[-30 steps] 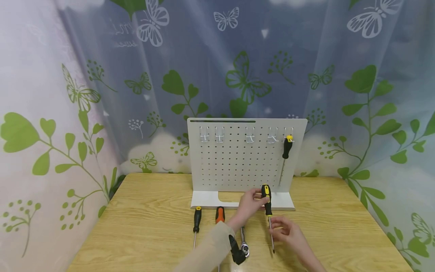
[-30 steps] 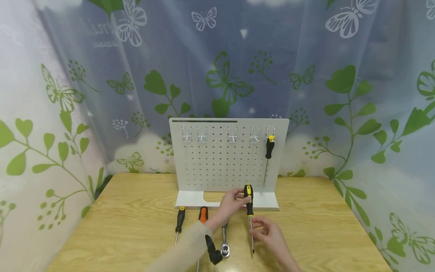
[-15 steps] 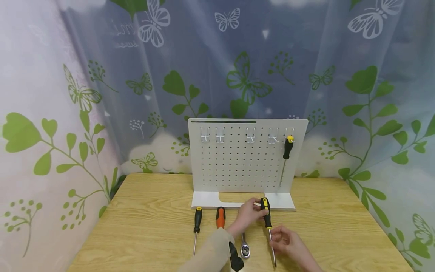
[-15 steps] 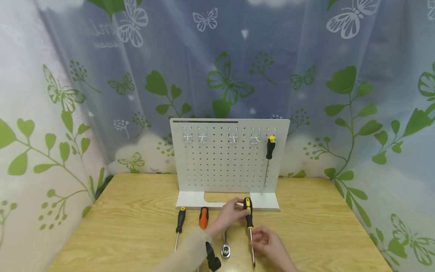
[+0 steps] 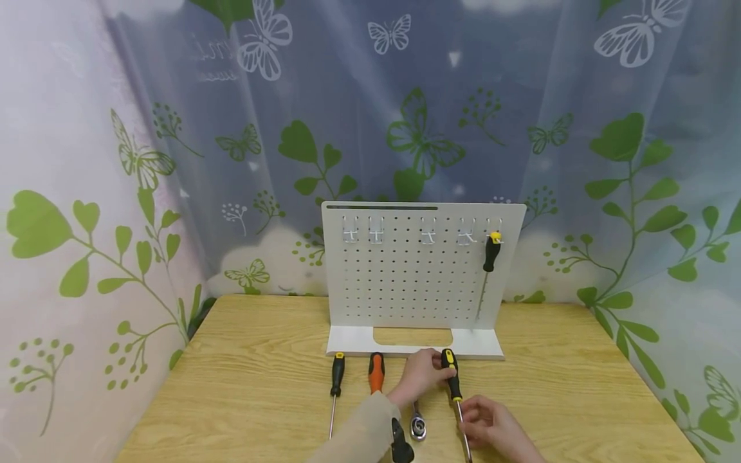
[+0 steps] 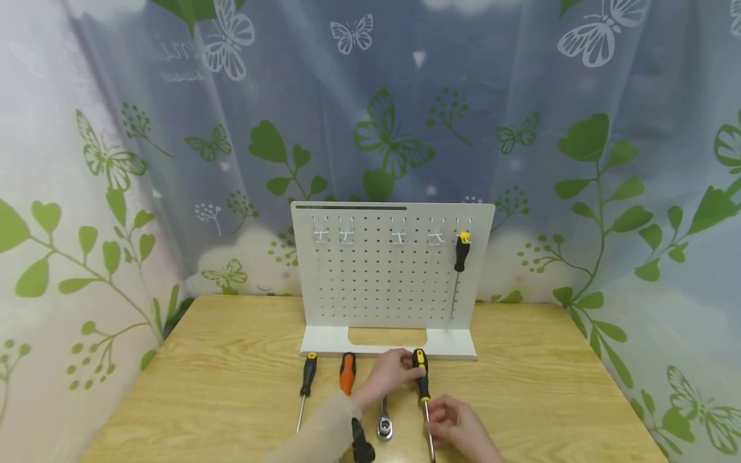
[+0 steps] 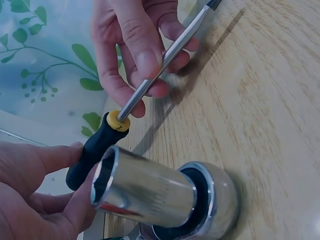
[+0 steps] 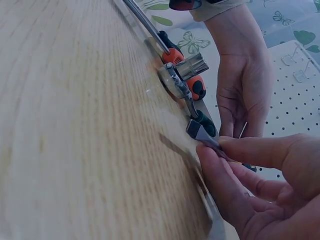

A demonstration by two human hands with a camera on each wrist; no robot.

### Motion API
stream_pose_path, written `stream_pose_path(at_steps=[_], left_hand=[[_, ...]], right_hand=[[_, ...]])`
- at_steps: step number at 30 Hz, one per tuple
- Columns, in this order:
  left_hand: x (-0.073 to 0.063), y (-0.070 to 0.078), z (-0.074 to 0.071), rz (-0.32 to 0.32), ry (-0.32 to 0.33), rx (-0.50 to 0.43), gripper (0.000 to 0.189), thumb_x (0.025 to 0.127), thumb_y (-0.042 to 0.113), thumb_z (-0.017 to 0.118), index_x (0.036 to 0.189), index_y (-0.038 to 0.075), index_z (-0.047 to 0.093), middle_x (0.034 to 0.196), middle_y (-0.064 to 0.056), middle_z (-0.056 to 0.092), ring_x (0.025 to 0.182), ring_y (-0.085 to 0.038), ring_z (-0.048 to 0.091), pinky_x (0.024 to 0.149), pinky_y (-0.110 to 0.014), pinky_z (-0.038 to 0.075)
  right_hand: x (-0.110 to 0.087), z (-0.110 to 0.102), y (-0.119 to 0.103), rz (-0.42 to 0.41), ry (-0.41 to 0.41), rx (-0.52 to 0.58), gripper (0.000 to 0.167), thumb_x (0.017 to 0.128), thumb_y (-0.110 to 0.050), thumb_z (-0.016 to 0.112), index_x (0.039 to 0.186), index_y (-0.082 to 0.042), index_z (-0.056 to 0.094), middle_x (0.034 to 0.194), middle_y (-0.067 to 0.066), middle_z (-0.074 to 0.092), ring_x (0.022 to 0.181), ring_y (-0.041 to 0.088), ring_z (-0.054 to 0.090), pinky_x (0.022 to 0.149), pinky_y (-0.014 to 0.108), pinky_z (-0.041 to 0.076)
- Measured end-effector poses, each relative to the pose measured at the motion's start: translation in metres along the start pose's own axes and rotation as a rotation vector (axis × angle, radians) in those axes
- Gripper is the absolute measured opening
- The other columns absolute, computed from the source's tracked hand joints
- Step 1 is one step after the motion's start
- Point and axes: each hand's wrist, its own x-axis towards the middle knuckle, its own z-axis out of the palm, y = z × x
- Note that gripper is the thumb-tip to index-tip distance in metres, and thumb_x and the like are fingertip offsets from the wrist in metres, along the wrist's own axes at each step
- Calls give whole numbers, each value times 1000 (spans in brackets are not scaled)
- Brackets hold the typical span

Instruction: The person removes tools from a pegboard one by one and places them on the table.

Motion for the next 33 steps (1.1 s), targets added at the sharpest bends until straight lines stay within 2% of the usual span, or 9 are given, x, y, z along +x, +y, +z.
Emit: stream_pose_path(at_steps=[7, 15, 26, 30, 33], left_hand=[[-2, 0, 2, -48, -23, 7, 35, 83, 20, 85, 107, -1, 70, 82, -3, 72, 71, -8, 60, 63, -20, 52], [-3, -2, 3, -13, -23, 70, 38, 83, 21, 86, 107, -3, 69, 79, -3, 72, 69, -8, 61, 62, -20, 49], [2, -3, 5, -33, -28, 116, 45, 81, 25, 87, 112, -1, 67, 77, 0, 70, 66, -7, 57, 59, -20, 45], [2, 0, 4, -27, -17, 161, 44, 81, 27, 87, 109, -1, 69, 76, 1, 68, 66, -8, 54, 59, -20, 45], [1, 2, 2, -19, -6, 186, 39, 80, 27, 88, 101, -1, 70, 72, 1, 65, 64, -9, 51, 58, -20, 43]], right_hand=[[-3, 1, 1, -7, -25, 28, 37, 92, 3, 65, 117, 23, 47, 91, 8, 65, 81, 13, 65, 67, 31, 62], [-4, 2, 2, -10, -53, 40, 38, 93, 4, 64, 118, 25, 44, 91, 6, 64, 78, 12, 64, 65, 29, 61], [-3, 3, -1, 29, -23, -1, 32, 93, 6, 63, 116, 22, 49, 89, 2, 63, 79, 15, 63, 65, 30, 61], [-2, 4, -3, 16, -14, -12, 31, 93, 5, 64, 115, 21, 50, 89, 3, 63, 77, 15, 63, 64, 30, 62], [-2, 6, -4, 18, -3, -22, 31, 92, 4, 65, 113, 21, 51, 88, 4, 63, 76, 15, 63, 64, 29, 61]])
